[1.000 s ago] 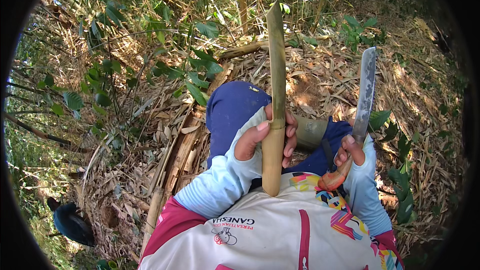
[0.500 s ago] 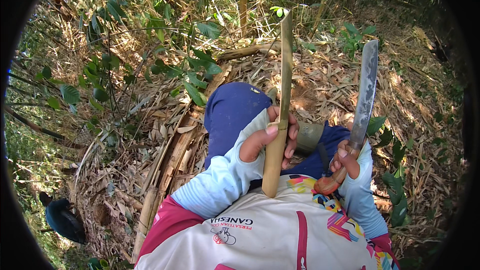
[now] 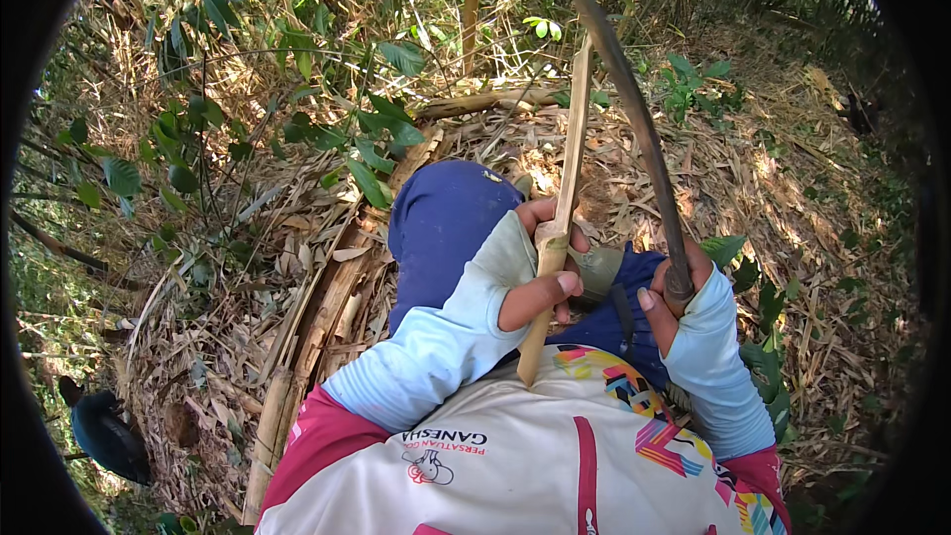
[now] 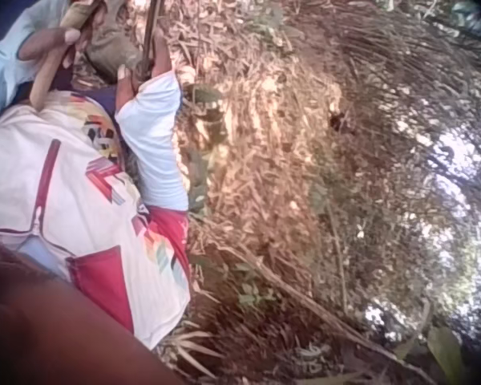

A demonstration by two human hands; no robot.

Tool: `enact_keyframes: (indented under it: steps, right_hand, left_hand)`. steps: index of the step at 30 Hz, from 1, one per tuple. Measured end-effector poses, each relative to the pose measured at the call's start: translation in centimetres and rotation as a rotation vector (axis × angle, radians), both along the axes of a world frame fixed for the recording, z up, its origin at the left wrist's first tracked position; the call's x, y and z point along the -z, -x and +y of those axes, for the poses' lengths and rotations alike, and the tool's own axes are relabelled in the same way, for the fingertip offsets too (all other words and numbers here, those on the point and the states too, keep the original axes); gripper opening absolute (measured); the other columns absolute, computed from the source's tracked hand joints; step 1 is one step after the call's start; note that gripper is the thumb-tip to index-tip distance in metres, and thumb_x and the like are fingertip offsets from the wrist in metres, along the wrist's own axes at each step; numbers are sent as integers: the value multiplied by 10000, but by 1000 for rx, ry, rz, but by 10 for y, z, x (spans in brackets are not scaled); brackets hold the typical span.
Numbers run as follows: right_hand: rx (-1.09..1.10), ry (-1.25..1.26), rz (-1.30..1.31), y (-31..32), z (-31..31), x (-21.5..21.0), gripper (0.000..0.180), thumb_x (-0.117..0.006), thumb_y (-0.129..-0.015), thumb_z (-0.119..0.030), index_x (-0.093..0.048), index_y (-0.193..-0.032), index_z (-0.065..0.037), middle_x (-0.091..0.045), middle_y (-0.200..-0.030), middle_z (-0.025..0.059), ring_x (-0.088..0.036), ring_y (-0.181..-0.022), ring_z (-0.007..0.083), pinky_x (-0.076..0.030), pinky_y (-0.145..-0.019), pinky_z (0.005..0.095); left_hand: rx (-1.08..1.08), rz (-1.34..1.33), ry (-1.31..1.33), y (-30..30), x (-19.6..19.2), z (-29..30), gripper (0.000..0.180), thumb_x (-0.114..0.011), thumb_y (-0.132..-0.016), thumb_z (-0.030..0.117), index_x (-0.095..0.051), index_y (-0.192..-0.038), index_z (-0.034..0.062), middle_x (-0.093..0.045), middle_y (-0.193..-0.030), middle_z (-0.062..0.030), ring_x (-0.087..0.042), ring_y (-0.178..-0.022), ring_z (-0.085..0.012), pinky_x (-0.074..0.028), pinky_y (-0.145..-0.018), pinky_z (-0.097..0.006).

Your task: The person sits on the forest floor and uses a large machete to carve a piece of light-colored wood. They hold the wood vertically in their left hand and repeatedly strike it with the machete in their right hand to shape the material.

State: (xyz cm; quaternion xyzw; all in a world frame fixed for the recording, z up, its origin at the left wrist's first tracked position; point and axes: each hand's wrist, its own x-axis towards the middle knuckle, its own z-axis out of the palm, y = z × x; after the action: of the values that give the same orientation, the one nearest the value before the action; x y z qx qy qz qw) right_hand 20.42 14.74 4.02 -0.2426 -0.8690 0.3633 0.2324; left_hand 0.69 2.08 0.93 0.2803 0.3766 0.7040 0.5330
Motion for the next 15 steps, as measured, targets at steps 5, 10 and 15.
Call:
enact_keyframes:
  steps: [5,10,15]
  right_hand:
    - [20,-401,-27,5,15,1,531,-683,-784,18,-548,-1292,-54,-603,-820,63,-592,-717,168,-476,-658,291]
    - [-56,-552,-283,7,20,-14,474,-748,-621,2,-639,-1074,-87,-646,-885,114,-636,-788,315,-499,-704,381]
    - [-75,-647,-349,15,24,-31,453,-760,-590,-92,-635,-1024,-127,-600,-796,58,-605,-775,283,-453,-710,427]
  left_hand:
    - [-20,81,29,-5,-2,1,766,-752,-782,73,-301,-1397,9,-551,-1088,-82,-596,-797,-166,-526,-655,-266]
    - [-83,528,-35,4,7,2,749,-832,-734,143,-410,-1339,9,-615,-1090,-75,-583,-1017,-177,-444,-944,-356]
    - [-73,315,21,1,-5,-2,916,-874,-694,193,-317,-1386,-28,-653,-984,-60,-603,-979,-134,-402,-1011,-341]
